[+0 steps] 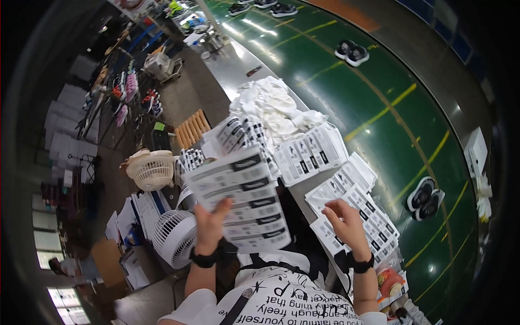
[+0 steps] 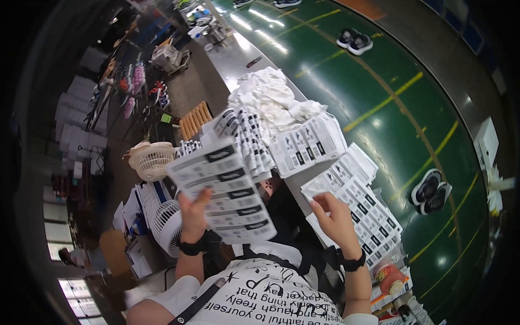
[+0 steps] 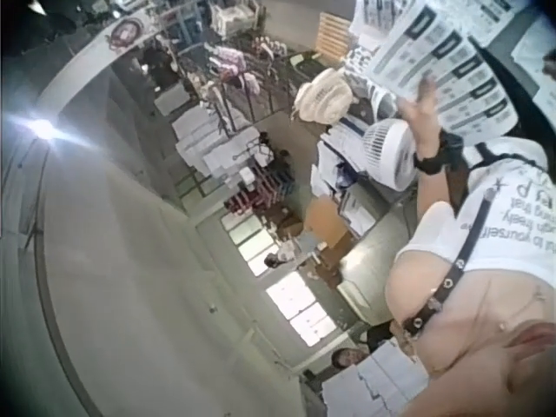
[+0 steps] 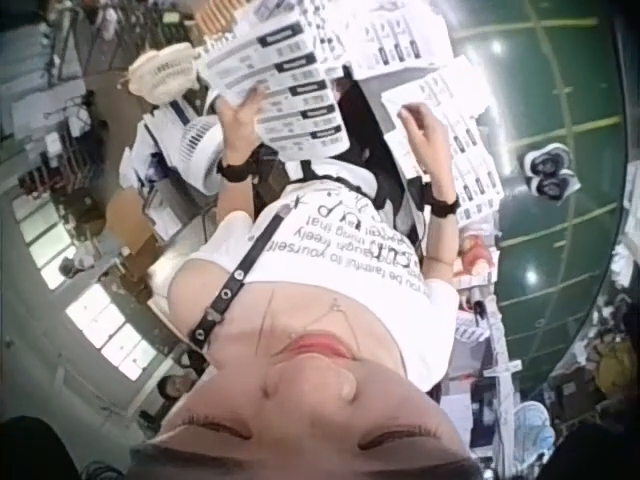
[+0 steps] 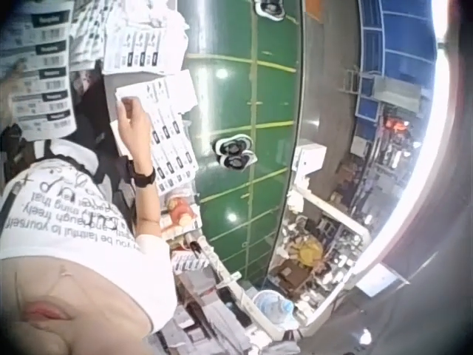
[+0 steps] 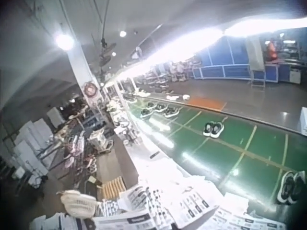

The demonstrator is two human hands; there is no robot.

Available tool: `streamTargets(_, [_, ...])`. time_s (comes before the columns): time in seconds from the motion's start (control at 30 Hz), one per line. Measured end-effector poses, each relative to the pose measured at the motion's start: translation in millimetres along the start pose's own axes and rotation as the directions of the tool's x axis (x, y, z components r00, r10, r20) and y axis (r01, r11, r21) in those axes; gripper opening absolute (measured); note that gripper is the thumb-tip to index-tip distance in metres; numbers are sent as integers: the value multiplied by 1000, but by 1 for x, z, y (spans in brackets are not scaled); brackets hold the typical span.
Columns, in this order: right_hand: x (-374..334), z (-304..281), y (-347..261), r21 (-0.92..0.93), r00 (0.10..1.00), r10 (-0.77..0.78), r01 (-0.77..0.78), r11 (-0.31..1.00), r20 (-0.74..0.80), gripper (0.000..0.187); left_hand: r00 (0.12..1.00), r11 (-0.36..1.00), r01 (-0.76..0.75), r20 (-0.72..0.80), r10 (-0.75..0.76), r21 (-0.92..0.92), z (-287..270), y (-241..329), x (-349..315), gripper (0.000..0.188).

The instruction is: Sort and annotate shipping or product labels for shoe components.

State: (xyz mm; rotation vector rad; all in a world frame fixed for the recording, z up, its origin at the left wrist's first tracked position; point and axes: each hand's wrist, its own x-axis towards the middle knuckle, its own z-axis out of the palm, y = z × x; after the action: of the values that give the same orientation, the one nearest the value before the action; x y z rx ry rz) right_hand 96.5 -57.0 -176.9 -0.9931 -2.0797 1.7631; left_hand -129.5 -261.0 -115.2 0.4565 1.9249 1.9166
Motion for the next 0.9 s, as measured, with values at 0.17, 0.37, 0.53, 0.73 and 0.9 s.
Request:
streamTargets(0.17, [130,150,-101,-100,796,-445,524,846,410,17,785,967,-253,-580,218,21,-128,75,-26,29])
streamTargets(0.37, [239,335,-60,-541,636,-309,768,343,707,32,413,937,-345,-889,200,50,-187,46,-93,34])
streamTargets(0.53, [271,378,-22,-583,632,-90,754,303,770,25,235,915,-403,-962,139,34,-196,23,-126,26])
streamTargets(0.73, [281,381,-52,-647,682,-108,724,239,724,20,221,910,-414,-966,133,30,-194,26,-121,27])
streamTargets(0.9, [295,374,-53,-645,670,-73,734,212,739,32,267,934,-357,-957,111,9,-192,23,-110,26])
